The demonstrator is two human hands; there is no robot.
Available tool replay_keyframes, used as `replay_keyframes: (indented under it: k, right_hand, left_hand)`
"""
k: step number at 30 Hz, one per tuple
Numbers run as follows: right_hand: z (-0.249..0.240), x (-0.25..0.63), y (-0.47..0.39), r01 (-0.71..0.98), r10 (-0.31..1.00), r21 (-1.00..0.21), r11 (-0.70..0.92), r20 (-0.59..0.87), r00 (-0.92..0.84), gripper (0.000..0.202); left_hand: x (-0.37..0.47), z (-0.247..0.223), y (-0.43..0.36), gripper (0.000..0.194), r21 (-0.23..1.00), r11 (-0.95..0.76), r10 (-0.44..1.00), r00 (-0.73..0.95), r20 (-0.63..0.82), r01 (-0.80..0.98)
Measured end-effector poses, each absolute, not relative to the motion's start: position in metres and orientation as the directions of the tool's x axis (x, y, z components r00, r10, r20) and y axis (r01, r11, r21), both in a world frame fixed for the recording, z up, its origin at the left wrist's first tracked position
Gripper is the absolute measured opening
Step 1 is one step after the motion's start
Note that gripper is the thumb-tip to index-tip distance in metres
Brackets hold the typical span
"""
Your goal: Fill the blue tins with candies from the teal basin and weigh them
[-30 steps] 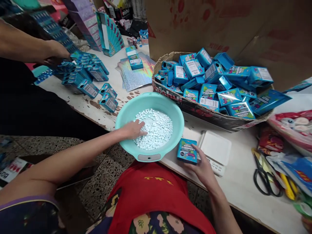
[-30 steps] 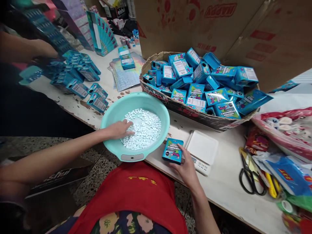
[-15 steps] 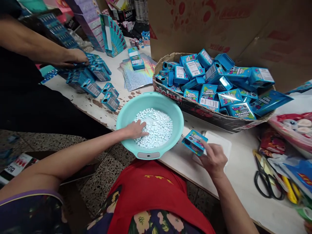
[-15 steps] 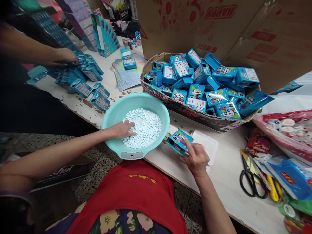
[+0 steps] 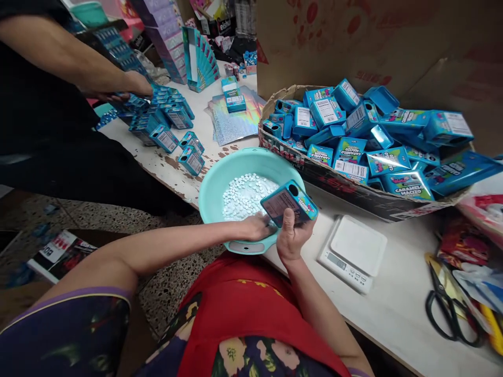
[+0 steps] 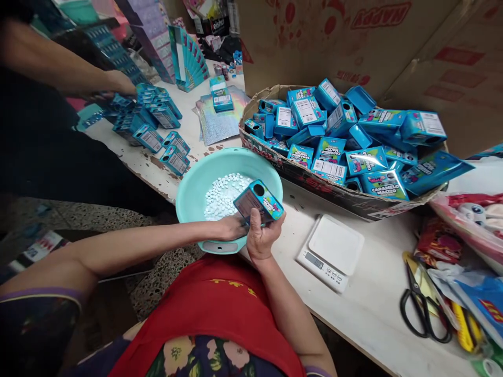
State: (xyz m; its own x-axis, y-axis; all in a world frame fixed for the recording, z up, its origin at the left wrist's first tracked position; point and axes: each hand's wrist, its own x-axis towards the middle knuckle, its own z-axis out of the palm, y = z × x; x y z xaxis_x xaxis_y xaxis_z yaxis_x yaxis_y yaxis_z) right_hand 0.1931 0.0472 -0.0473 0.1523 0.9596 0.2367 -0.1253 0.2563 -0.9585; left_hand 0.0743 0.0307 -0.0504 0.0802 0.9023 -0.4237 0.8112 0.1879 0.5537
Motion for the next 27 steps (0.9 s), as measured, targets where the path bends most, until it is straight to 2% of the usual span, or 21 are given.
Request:
replay_keyframes:
  k: [2,4,8,11,15,18,20,22,27]
  right_hand:
    - [-0.043,0.196,0.048,-0.166,0.965,-0.957,0.240,0.217,0.147,0.033]
    - [-0.036,0.199,0.052,-0.208,0.975,-0.955,0.210,0.190,0.112,0.033]
    - [-0.020,0.212,0.070,-0.223,0.990,-0.964,0.141,0.142,0.012,0.033]
    - [-0.013,0.223,0.084,-0.166,0.980,-0.971,0.175,0.187,-0.062,0.037]
    - [-0.011,0.226,0.092,0.026,0.954,-0.970,0.243,0.234,-0.187,0.039]
    - [-0.013,0.216,0.087,0.184,0.885,-0.916,0.356,0.268,-0.380,0.033]
    - [-0.015,0.207,0.081,0.209,0.826,-0.880,0.426,0.284,-0.487,0.028]
    - [-0.016,0.200,0.075,0.206,0.800,-0.868,0.452,0.292,-0.524,0.027]
    - [-0.018,0.192,0.069,0.234,0.826,-0.872,0.430,0.276,-0.491,0.030]
  left_hand:
    - [0.082,-0.056,0.041,0.039,0.680,0.295,0.913,0.013,-0.409,0.671]
    - [0.085,-0.057,0.048,0.035,0.756,0.358,0.915,-0.043,-0.402,0.549]
    - [0.076,-0.040,0.046,0.024,0.761,0.544,0.835,-0.140,-0.532,0.353]
    - [0.057,-0.017,0.037,0.017,0.755,0.655,0.745,-0.198,-0.637,0.035]
    - [0.035,0.017,0.032,0.021,0.785,0.479,0.790,-0.197,-0.580,-0.392]
    - [0.033,0.036,0.035,0.023,0.794,0.237,0.831,-0.307,-0.465,-0.560]
    - [0.036,0.043,0.039,0.025,0.819,0.064,0.849,-0.400,-0.344,-0.570]
    - [0.040,0.045,0.044,0.028,0.837,-0.046,0.839,-0.476,-0.263,-0.545]
    - [0.046,0.035,0.051,0.032,0.895,-0.149,0.791,-0.594,-0.146,-0.419]
